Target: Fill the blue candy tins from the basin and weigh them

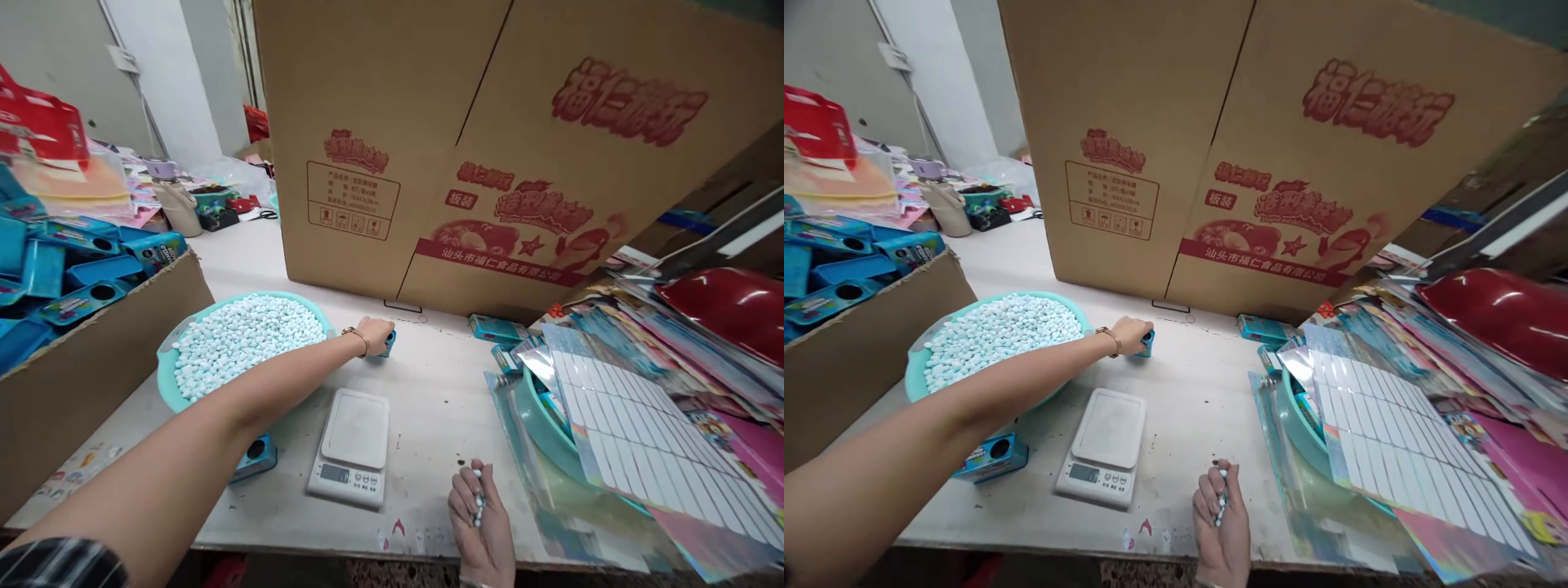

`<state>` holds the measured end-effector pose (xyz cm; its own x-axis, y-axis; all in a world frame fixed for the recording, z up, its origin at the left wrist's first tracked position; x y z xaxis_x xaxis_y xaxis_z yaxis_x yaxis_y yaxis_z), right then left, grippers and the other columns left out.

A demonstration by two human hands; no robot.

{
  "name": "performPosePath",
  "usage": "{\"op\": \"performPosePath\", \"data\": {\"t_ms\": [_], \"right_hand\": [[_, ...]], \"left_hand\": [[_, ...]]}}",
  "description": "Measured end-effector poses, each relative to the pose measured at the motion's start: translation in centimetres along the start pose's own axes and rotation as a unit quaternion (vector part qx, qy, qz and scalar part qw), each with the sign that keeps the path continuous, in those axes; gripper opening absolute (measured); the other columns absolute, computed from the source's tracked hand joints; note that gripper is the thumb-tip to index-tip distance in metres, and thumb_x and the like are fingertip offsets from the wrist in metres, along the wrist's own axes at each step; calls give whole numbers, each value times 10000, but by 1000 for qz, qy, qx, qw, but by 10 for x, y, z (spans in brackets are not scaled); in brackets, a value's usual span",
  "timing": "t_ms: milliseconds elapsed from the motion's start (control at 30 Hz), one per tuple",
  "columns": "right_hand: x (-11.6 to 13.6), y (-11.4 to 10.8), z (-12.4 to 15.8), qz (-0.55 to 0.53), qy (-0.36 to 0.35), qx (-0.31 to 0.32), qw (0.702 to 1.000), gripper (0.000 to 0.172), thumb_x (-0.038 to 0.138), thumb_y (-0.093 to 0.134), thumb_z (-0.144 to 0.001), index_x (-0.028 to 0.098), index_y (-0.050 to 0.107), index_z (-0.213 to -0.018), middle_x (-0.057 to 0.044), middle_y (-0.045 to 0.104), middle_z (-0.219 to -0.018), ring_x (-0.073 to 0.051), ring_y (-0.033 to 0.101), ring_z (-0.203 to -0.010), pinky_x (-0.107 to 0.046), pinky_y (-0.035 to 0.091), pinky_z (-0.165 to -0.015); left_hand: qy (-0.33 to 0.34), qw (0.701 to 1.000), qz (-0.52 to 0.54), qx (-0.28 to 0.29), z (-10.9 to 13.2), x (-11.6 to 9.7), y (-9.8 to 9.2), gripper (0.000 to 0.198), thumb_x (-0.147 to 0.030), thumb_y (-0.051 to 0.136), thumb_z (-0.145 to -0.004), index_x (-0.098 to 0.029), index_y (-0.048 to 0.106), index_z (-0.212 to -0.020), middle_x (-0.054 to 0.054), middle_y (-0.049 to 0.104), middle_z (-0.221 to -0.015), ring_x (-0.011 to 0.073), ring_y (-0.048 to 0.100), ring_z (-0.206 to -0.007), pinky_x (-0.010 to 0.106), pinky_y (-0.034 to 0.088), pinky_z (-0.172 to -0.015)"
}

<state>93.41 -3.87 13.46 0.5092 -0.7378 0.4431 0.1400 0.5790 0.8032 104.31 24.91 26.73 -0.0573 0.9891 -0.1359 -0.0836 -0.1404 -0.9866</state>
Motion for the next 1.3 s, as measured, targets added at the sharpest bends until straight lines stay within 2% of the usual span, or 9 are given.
{"op": "performPosePath", "data": {"t_ms": [133,267,433,567,667,800,1033,1200,1300], "right_hand": [[12,-4,-1,33,-14,-1,999,196,332,743,-790,203,601,-829,98,385,-559,-18,322,-374,-126,269,-312],[13,8,1,26,0,7,1000,157,292,716,-817,201,590,-836,94,399,-561,-25,354,-395,-130,322,-337],[-6,16,-6,14,33,19,999,144,242,711,-818,195,580,-855,95,421,-564,-33,380,-409,-143,337,-344],[-34,28,-13,27,59,37,997,199,242,752,-775,189,573,-842,100,422,-556,-31,372,-404,-142,309,-341],[-53,51,-13,25,67,58,996,226,240,773,-751,187,566,-826,104,412,-550,-27,358,-403,-137,285,-342],[-67,80,-5,20,69,77,994,209,243,757,-767,186,567,-832,98,420,-571,-28,361,-415,-139,292,-354],[-57,81,6,29,34,80,996,184,232,742,-775,182,572,-825,97,426,-581,-22,355,-403,-132,289,-347],[-46,74,4,26,22,64,997,185,227,747,-766,178,580,-830,91,447,-596,-20,361,-402,-132,292,-340],[-37,67,0,17,26,44,999,181,220,741,-770,177,578,-836,83,484,-625,-16,363,-404,-133,304,-336]], "left_hand": [[9,1000,20,11,-15,-1,6,333,-234,663,-709,-144,633,-1029,153,714,-1024,306,666,-951,377,459,-837],[-3,998,63,-32,16,10,-25,732,-398,698,-744,-109,420,-1356,203,537,-1364,305,529,-1229,358,410,-979],[50,980,159,-106,162,21,-66,740,-556,605,-822,-213,364,-1433,118,549,-1377,268,544,-1223,352,426,-982],[-32,994,84,-70,284,36,-20,623,-490,647,-810,-202,482,-1338,132,644,-1193,328,608,-1067,419,485,-847],[-83,994,40,-57,324,49,25,546,-345,608,-856,-164,455,-1348,146,613,-1227,330,585,-1072,444,478,-861],[-117,989,54,-72,326,54,41,351,-248,505,-908,-190,516,-1253,107,638,-1094,293,587,-987,418,481,-818],[8,978,159,-136,272,-1,-17,348,-217,523,-891,-237,494,-1237,75,622,-1110,247,569,-1015,379,472,-867],[64,987,128,-73,197,-42,8,335,-191,573,-841,-204,551,-1175,75,637,-1050,259,578,-991,381,489,-857],[68,988,135,-42,178,-47,20,448,-175,602,-820,-183,519,-1260,105,635,-1114,283,579,-1059,420,497,-906]]}}
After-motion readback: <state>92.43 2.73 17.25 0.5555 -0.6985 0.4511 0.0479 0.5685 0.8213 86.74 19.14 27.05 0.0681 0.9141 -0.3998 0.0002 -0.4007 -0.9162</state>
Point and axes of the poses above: each hand's wrist, its own z-axis away from the middle knuckle, its own y-axis out of the palm, x = y × z, the point moved 10 cm from there along -z, towards the middle knuckle
